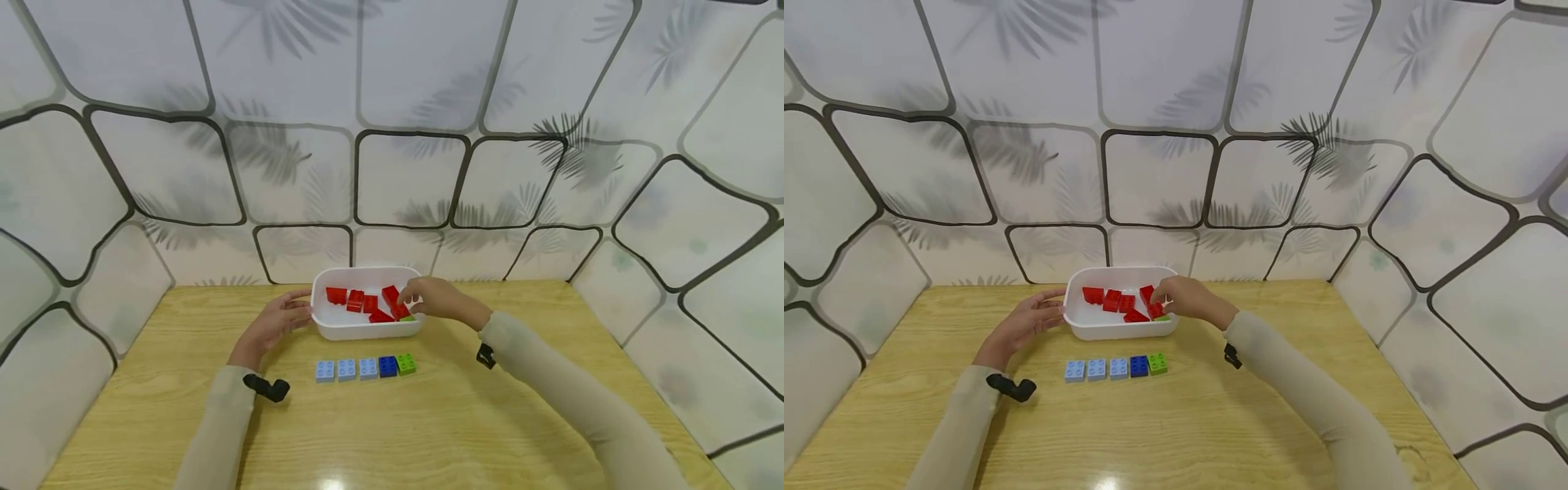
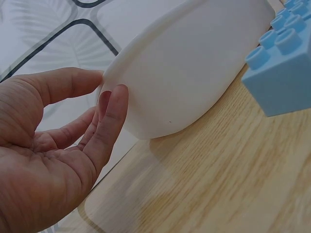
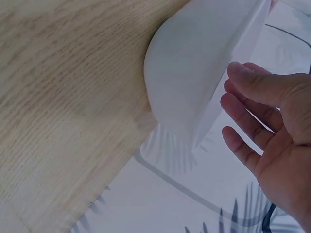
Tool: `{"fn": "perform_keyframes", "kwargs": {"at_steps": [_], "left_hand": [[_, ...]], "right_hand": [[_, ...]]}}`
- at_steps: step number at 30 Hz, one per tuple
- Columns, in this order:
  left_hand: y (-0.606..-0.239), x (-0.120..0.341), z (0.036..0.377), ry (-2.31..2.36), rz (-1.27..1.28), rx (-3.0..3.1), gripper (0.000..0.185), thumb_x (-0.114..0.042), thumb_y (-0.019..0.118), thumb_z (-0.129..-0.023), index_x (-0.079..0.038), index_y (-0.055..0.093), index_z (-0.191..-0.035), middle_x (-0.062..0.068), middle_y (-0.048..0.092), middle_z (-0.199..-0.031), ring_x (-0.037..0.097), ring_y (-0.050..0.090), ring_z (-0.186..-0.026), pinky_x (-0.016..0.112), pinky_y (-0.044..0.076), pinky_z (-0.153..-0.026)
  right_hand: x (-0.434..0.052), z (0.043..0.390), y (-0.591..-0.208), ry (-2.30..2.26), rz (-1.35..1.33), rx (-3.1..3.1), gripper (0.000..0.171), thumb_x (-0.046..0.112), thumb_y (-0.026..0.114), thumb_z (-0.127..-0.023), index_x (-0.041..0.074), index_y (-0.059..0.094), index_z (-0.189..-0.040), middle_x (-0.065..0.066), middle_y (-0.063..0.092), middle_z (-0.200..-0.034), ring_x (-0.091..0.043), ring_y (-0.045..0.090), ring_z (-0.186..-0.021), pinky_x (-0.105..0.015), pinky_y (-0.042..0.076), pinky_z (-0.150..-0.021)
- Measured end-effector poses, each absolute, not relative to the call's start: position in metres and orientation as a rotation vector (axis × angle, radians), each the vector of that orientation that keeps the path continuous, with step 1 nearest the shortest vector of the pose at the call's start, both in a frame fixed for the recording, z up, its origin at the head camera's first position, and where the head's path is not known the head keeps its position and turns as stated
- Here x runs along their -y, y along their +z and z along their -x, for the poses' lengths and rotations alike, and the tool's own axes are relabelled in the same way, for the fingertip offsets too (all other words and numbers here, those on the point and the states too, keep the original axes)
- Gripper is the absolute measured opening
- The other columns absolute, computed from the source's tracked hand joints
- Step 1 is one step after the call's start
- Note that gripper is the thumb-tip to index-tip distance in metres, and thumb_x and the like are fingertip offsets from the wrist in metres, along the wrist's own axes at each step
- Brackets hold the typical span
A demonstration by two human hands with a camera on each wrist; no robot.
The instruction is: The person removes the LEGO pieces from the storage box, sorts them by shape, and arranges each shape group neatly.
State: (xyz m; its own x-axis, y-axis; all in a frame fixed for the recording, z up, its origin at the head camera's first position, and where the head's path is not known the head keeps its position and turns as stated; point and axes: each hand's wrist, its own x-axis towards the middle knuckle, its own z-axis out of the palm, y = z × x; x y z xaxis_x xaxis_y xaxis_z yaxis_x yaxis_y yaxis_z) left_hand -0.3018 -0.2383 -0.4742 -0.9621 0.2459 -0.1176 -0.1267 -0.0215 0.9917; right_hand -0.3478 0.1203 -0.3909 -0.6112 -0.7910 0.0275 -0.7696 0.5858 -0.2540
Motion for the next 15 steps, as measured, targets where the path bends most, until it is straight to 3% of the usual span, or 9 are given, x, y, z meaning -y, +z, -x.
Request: {"fn": "perform_keyframes", "kwargs": {"at_steps": [11, 15], "left_hand": [[-0.476, 0.238, 0.300, 2.085, -0.139, -1.982, 0.064, -0.010, 0.061, -0.102, 0.001, 0.030, -0.158, 0.007, 0.058, -0.121, 0.008, 0.065, -0.101, 0.031, 0.058, -0.101], [-0.476, 0.238, 0.301, 2.094, -0.153, -1.972, 0.066, -0.010, 0.062, -0.102, 0.001, 0.029, -0.158, 0.007, 0.058, -0.121, 0.010, 0.065, -0.103, 0.030, 0.058, -0.100]], "right_hand": [[-0.113, 0.359, -0.403, -0.285, 1.247, -2.590, 0.018, -0.002, 0.074, -0.089, 0.004, 0.079, -0.105, -0.010, 0.076, -0.104, -0.030, 0.067, -0.095, -0.032, 0.058, -0.082], [-0.112, 0.363, -0.407, -0.291, 1.262, -2.592, 0.019, -0.004, 0.073, -0.088, 0.004, 0.079, -0.105, -0.009, 0.077, -0.104, -0.026, 0.067, -0.091, -0.030, 0.058, -0.080]]}}
